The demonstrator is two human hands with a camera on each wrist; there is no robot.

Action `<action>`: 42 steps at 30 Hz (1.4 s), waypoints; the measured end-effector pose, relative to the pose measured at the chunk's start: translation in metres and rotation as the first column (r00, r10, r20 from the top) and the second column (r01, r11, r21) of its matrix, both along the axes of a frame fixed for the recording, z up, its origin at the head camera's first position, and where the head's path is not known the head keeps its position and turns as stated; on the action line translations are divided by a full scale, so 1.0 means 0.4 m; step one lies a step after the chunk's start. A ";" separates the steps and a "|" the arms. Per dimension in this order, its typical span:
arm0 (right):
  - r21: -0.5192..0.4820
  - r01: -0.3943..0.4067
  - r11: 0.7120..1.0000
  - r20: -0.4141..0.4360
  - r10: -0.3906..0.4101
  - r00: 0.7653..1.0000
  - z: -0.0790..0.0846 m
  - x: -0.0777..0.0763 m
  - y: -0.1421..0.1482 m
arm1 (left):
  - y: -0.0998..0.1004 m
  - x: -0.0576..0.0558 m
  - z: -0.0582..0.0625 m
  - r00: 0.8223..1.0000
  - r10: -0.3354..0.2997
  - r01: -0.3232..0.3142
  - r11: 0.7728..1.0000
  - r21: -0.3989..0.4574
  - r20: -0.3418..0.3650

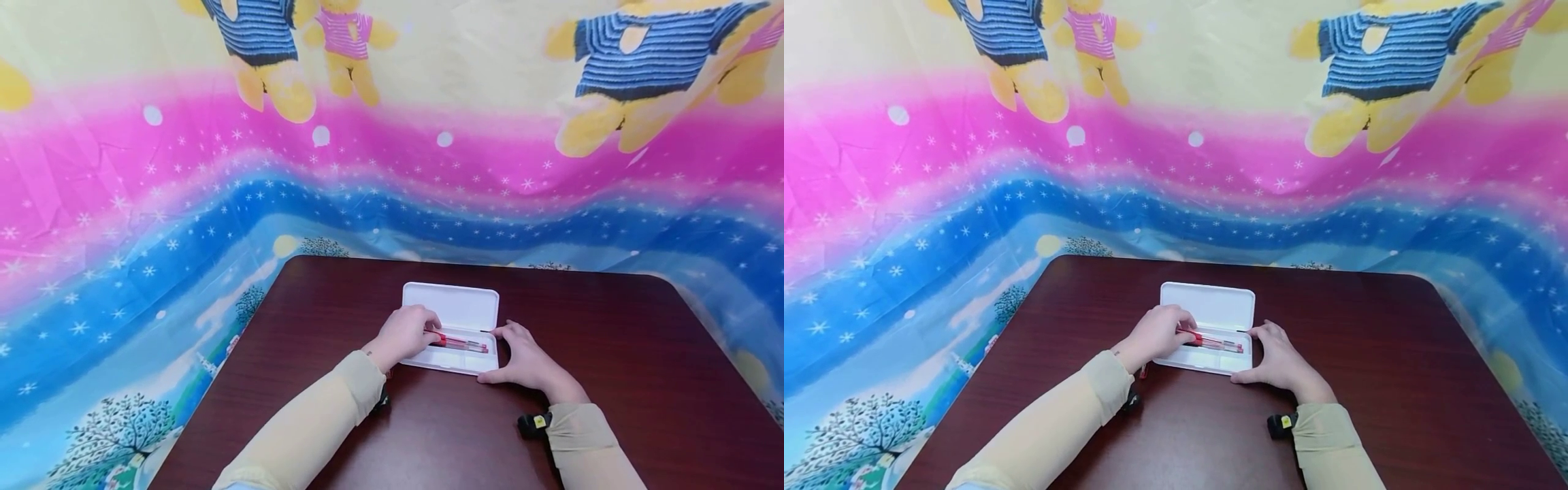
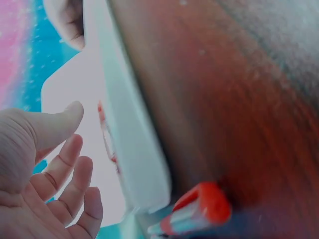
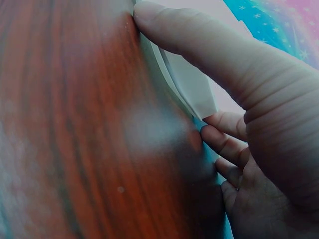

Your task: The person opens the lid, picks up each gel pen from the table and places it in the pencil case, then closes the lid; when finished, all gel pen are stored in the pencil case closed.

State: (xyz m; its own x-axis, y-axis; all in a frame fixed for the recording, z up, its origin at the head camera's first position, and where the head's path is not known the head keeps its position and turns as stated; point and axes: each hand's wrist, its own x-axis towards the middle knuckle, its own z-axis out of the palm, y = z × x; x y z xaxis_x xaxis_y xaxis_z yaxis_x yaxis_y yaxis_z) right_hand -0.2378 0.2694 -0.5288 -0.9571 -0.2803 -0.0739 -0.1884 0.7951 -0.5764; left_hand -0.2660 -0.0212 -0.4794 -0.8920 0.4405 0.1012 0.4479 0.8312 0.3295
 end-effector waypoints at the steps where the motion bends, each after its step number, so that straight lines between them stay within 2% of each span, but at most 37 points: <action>1: -0.002 0.000 1.000 -0.001 0.000 1.000 0.001 0.000 -0.001 | -0.008 0.002 0.006 1.000 0.005 -0.005 1.000 0.023 -0.004; 6: -0.004 0.000 1.000 -0.003 0.000 1.000 0.001 -0.003 -0.002 | -0.065 0.016 0.023 0.997 0.069 -0.063 0.990 0.128 -0.042; 12: 0.000 0.004 1.000 0.002 -0.004 1.000 0.001 -0.004 -0.002 | -0.147 0.040 0.014 0.978 0.199 -0.183 0.962 0.204 -0.059; 15: -0.002 0.002 1.000 0.000 -0.002 1.000 0.003 -0.004 -0.002 | -0.183 0.050 0.013 0.960 0.279 -0.269 0.942 0.199 -0.022; 18: -0.004 0.002 1.000 -0.001 -0.002 1.000 0.007 -0.002 -0.001 | -0.212 0.062 0.013 0.938 0.342 -0.346 0.927 0.148 0.054; 20: -0.004 0.002 1.000 -0.001 -0.002 1.000 0.009 0.000 0.000 | -0.224 0.071 0.011 0.925 0.364 -0.375 0.922 0.100 0.107; 23: -0.002 0.004 1.000 0.001 -0.004 1.000 0.011 0.004 0.001 | -0.231 0.080 0.001 0.915 0.378 -0.385 0.922 0.027 0.144; 27: -0.005 0.003 1.000 0.001 -0.003 1.000 0.007 0.006 0.001 | -0.227 0.090 -0.016 0.919 0.369 -0.370 0.929 -0.024 0.141; 34: 0.008 0.005 1.000 0.003 -0.005 1.000 -0.006 0.007 0.001 | -0.213 0.105 -0.042 0.920 0.359 -0.358 0.933 -0.034 0.159; 37: 0.005 0.010 1.000 0.007 -0.010 1.000 -0.006 0.008 0.001 | -0.211 0.108 -0.045 0.921 0.358 -0.358 0.933 -0.031 0.151; 42: 0.004 0.010 1.000 0.006 -0.010 1.000 -0.003 0.006 -0.002 | -0.210 0.111 -0.045 0.916 0.359 -0.362 0.932 -0.014 0.179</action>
State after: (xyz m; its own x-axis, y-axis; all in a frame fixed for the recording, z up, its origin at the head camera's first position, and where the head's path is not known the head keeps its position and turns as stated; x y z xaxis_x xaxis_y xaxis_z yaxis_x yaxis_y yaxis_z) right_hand -0.2353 0.2684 -0.5302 -0.9595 -0.2700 -0.0808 -0.1766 0.7993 -0.5744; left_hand -0.2217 -0.1054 -0.4974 -0.9941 0.0855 -0.0668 0.0526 0.9183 0.3924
